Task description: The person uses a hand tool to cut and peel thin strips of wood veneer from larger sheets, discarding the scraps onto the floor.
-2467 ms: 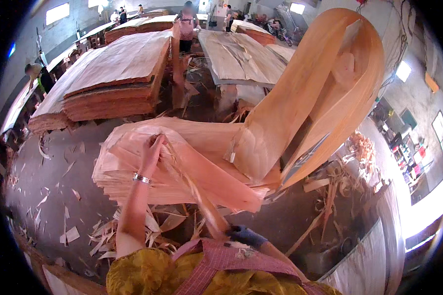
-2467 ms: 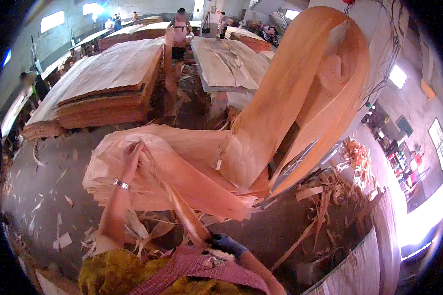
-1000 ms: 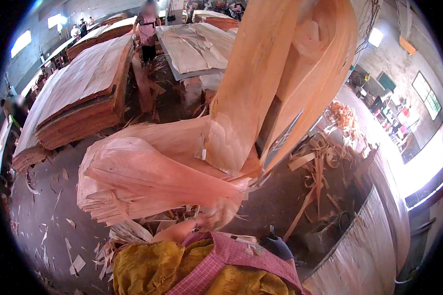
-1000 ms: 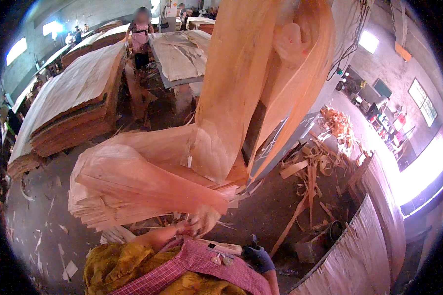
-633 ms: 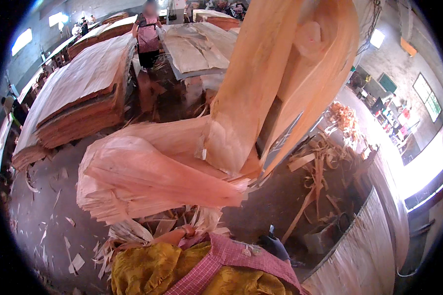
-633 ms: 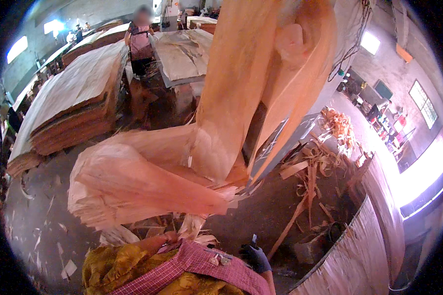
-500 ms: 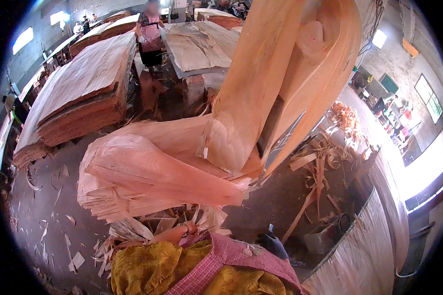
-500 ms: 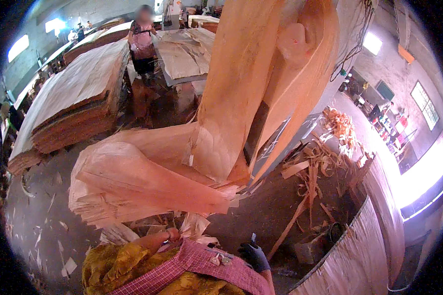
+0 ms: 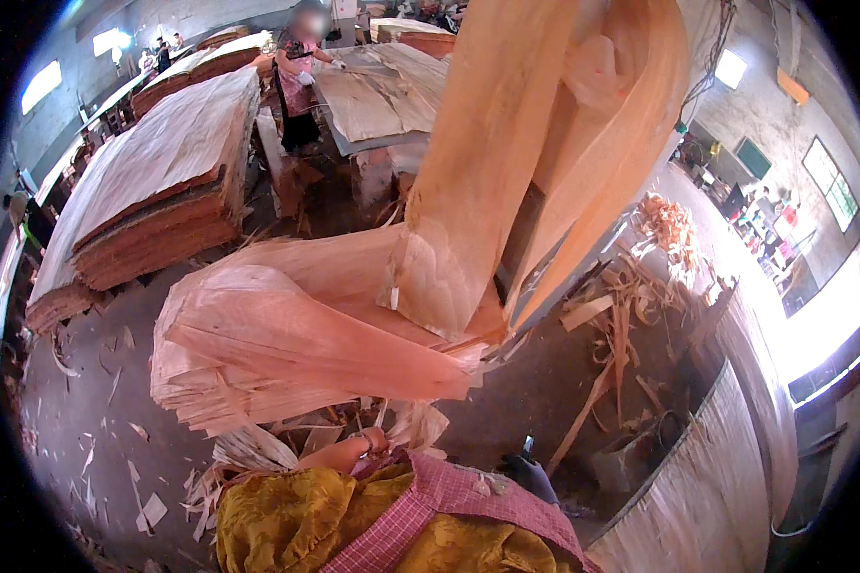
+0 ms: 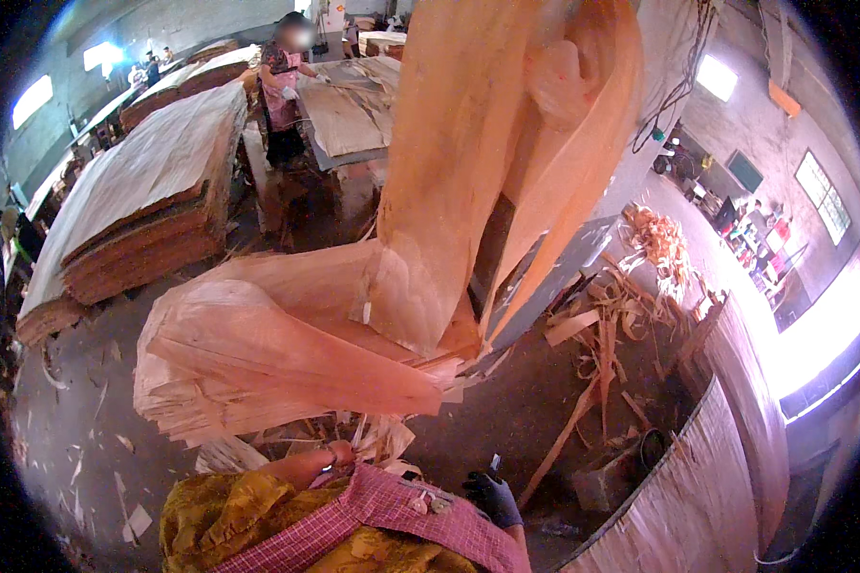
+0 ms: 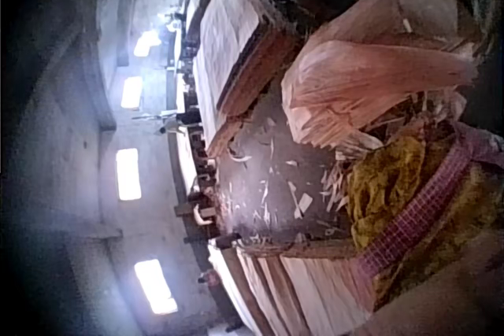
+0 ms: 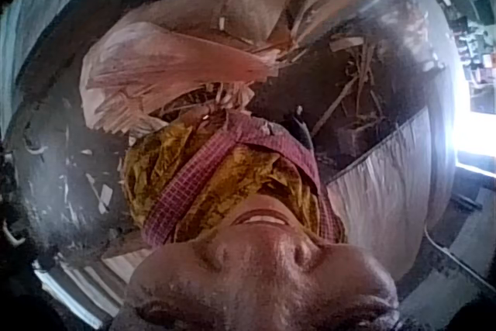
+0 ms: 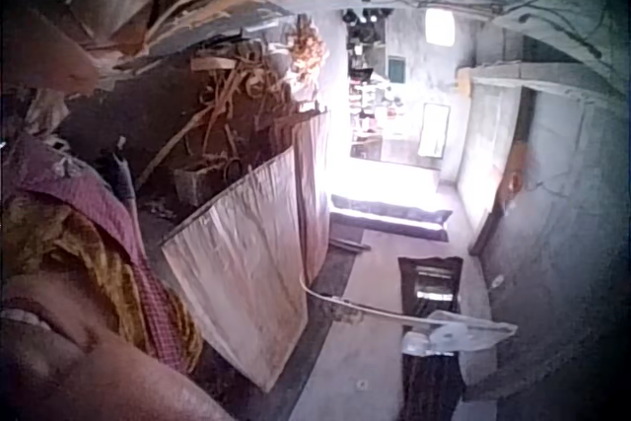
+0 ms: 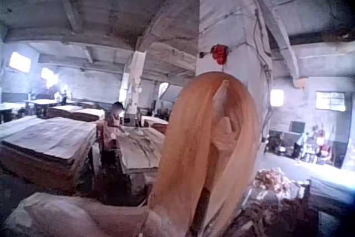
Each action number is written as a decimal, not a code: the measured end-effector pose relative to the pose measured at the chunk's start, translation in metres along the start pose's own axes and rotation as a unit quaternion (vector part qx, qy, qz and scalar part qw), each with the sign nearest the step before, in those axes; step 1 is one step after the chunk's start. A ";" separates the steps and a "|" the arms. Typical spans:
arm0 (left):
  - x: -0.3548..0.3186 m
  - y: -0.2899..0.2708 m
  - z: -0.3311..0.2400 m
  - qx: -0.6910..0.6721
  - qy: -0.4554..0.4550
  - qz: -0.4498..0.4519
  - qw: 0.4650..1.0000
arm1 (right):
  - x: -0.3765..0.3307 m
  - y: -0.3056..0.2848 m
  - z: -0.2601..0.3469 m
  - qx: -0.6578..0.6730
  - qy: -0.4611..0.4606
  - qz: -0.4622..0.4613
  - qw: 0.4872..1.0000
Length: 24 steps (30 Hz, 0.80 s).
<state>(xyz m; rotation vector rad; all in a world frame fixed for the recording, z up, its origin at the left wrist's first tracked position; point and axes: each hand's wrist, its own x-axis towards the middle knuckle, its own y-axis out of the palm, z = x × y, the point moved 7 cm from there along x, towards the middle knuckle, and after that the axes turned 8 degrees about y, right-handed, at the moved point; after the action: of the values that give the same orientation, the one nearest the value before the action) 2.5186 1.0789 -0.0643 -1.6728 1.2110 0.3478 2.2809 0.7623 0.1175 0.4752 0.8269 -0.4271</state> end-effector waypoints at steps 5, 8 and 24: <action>0.002 0.005 -0.013 0.240 0.149 0.043 0.958 | 0.000 0.002 -0.002 0.013 -0.001 0.009 1.000; 0.005 0.008 -0.014 0.229 0.167 0.036 0.958 | 0.007 -0.006 -0.008 0.013 0.006 0.018 1.000; -0.013 -0.017 -0.022 0.020 -0.010 -0.012 1.000 | -0.007 -0.005 0.000 -0.030 0.006 -0.018 0.999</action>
<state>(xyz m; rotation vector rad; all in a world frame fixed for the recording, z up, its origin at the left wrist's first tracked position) 2.5200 1.0679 -0.0360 -1.6456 1.1752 0.3229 2.2744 0.7594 0.1219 0.4073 0.8585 -0.4313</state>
